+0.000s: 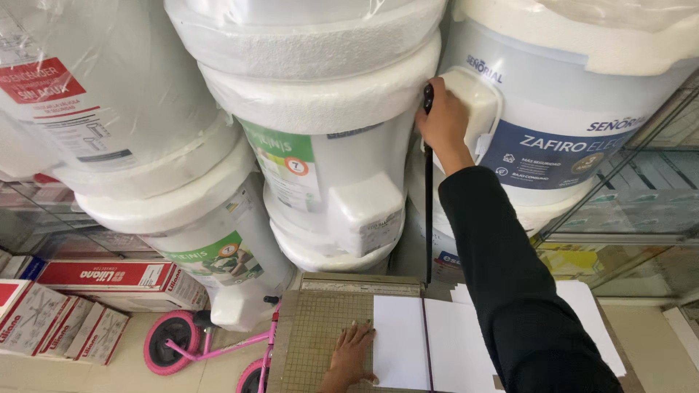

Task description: The person repeatedly places white sheets of paper on a paper cutter, aligns them, and cuts them in half using the cutter's blade. The cut pieces are stacked on the table. The person handles the paper one at a time throughout the clip.

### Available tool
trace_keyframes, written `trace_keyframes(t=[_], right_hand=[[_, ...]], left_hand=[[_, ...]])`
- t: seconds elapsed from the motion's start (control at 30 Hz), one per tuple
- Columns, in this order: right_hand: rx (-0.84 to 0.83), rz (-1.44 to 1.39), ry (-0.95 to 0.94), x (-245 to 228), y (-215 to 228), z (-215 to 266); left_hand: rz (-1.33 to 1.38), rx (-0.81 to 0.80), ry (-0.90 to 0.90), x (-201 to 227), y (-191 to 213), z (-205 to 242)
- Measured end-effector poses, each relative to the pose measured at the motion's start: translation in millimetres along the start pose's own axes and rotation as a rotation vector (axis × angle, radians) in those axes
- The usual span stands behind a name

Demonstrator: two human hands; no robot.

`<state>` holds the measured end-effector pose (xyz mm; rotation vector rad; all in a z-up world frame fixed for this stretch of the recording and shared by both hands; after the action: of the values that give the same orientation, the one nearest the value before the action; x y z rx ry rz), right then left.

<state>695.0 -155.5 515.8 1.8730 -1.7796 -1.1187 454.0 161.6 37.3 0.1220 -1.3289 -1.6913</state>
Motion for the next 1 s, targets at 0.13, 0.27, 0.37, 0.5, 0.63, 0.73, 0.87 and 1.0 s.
trace_keyframes(t=[0.13,0.27,0.37,0.5,0.63,0.73,0.87,1.0], right_hand=[[0.008,0.159,0.010,-36,42,35],[0.267,0.448,0.181,-85,118,111],[0.339,0.665,0.256,-117,172,182],[0.268,0.670,0.232,-145,224,275],[0.142,0.620,0.113,-165,243,386],[0.111,0.746,0.021,-164,245,476],[0.068,0.746,-0.112,-128,226,608],[-0.066,0.563,-0.490,-109,190,723]], left_hand=[[-0.057,-0.061,0.015,6,5,4],[-0.057,-0.193,0.102,5,5,12],[-0.066,-0.186,0.074,4,5,9],[-0.041,-0.062,0.013,-1,-1,5],[-0.035,-0.156,0.043,-4,-3,11],[-0.062,-0.141,0.008,-5,-6,7],[-0.040,-0.120,0.013,-7,-7,5],[-0.040,-0.201,0.070,-5,-4,8]])
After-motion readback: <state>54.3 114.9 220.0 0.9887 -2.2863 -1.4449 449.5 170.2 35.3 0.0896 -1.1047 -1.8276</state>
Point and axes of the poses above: each hand's wrist, its own z-axis away from the middle knuckle, its own y-axis out of the back of the hand, x = y × z, the point moved 9 cm from there along -z, towards the middle knuckle, and after that the axes turned 1 degree about z, right-handed, at the moved point
